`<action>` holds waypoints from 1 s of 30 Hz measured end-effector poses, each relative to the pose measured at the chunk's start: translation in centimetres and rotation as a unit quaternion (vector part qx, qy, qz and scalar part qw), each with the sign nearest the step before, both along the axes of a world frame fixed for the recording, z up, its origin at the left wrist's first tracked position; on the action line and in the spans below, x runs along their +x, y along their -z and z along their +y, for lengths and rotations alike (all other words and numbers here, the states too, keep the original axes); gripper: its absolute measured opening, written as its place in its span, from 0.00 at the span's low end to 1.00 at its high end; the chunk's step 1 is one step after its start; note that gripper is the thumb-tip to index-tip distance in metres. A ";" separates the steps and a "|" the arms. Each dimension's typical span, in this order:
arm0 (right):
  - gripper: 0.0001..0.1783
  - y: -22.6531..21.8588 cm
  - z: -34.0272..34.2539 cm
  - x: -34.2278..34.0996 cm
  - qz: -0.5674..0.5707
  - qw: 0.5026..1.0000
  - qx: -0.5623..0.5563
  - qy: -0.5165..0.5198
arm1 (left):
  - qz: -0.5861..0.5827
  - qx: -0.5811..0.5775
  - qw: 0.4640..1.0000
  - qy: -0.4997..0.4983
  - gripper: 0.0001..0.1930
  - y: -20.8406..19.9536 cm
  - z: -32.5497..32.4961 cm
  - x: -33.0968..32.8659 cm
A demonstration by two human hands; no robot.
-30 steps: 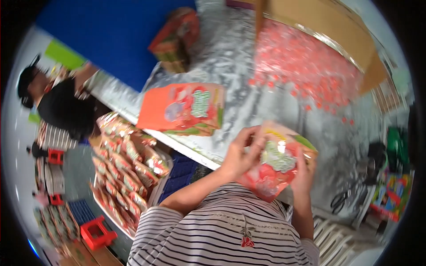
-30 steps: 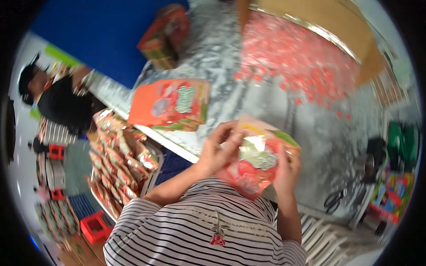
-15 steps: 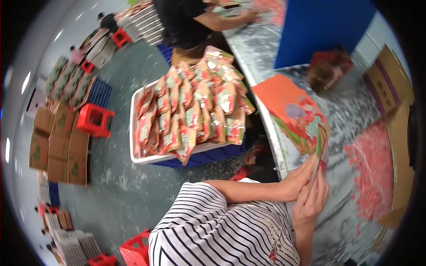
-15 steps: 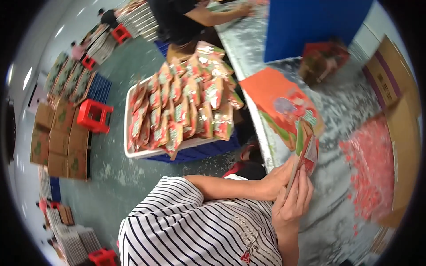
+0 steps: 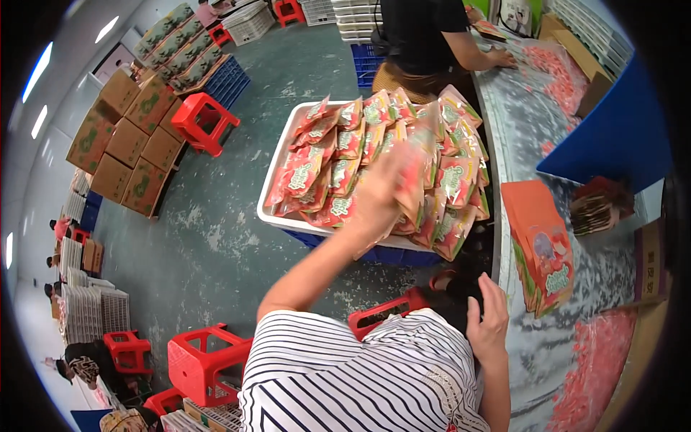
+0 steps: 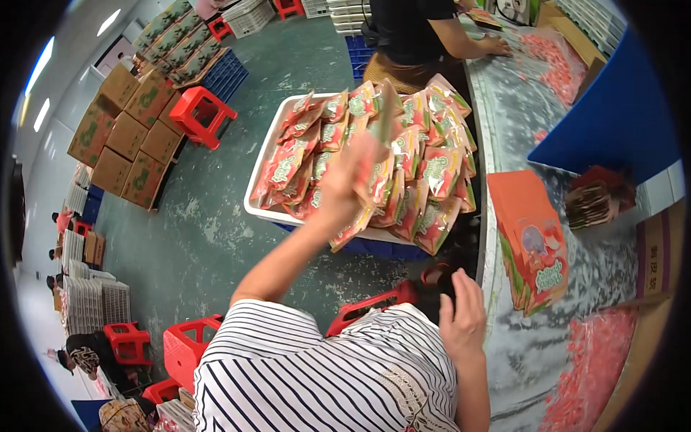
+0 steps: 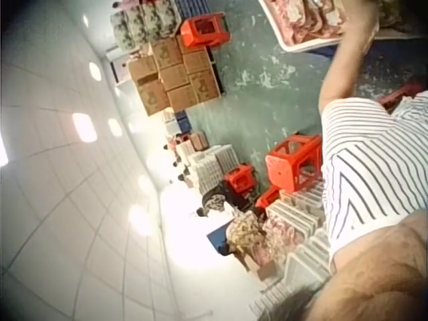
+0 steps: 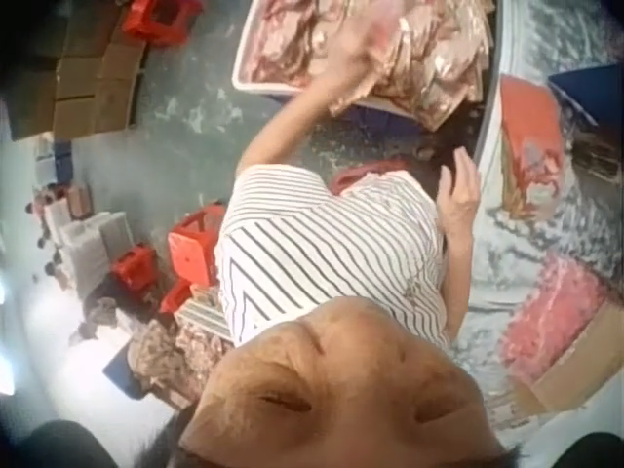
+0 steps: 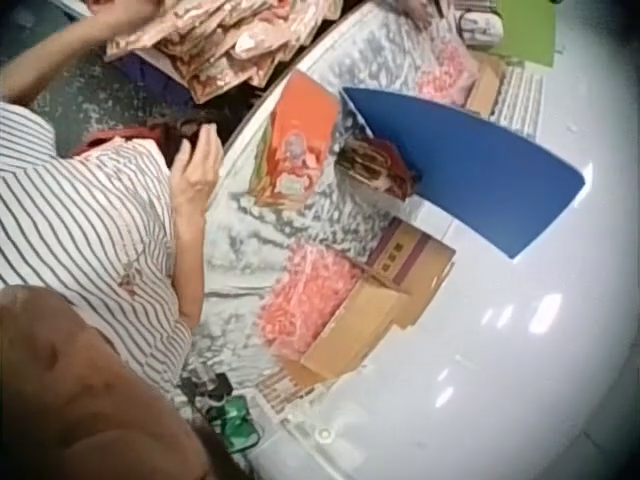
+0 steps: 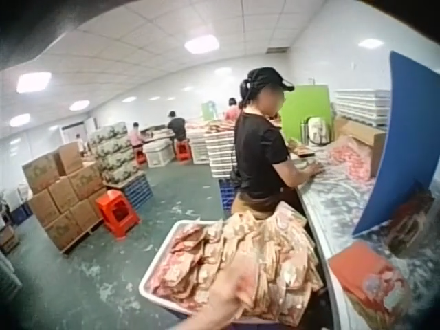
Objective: Packing individual pink candies into plastic bags and placing them in a collection crate.
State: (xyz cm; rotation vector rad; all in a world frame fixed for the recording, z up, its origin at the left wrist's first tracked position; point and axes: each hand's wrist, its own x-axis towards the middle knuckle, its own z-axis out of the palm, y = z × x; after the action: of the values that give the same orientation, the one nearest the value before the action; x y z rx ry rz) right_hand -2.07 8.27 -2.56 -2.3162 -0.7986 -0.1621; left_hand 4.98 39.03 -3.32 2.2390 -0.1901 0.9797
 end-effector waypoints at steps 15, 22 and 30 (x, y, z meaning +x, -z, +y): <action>0.15 8.3 -5.1 -1.4 0.164 0.978 -0.120 0.052 | 0.443 0.012 0.831 -0.336 0.33 14.1 22.7 -0.4; 0.12 7.5 -5.8 -2.0 0.164 0.979 -0.107 0.056 | 0.236 0.014 0.910 -0.339 0.41 10.1 14.7 3.2; 0.11 8.3 -8.8 -5.7 0.212 0.927 0.163 0.264 | 0.114 0.132 0.985 -0.002 0.37 5.4 -4.6 10.3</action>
State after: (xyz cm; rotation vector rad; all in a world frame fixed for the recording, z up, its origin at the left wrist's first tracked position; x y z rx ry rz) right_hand -7.76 -0.49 -10.88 -2.0813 0.0789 -0.0190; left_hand 15.27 34.39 -8.68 2.5742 -0.2242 0.7255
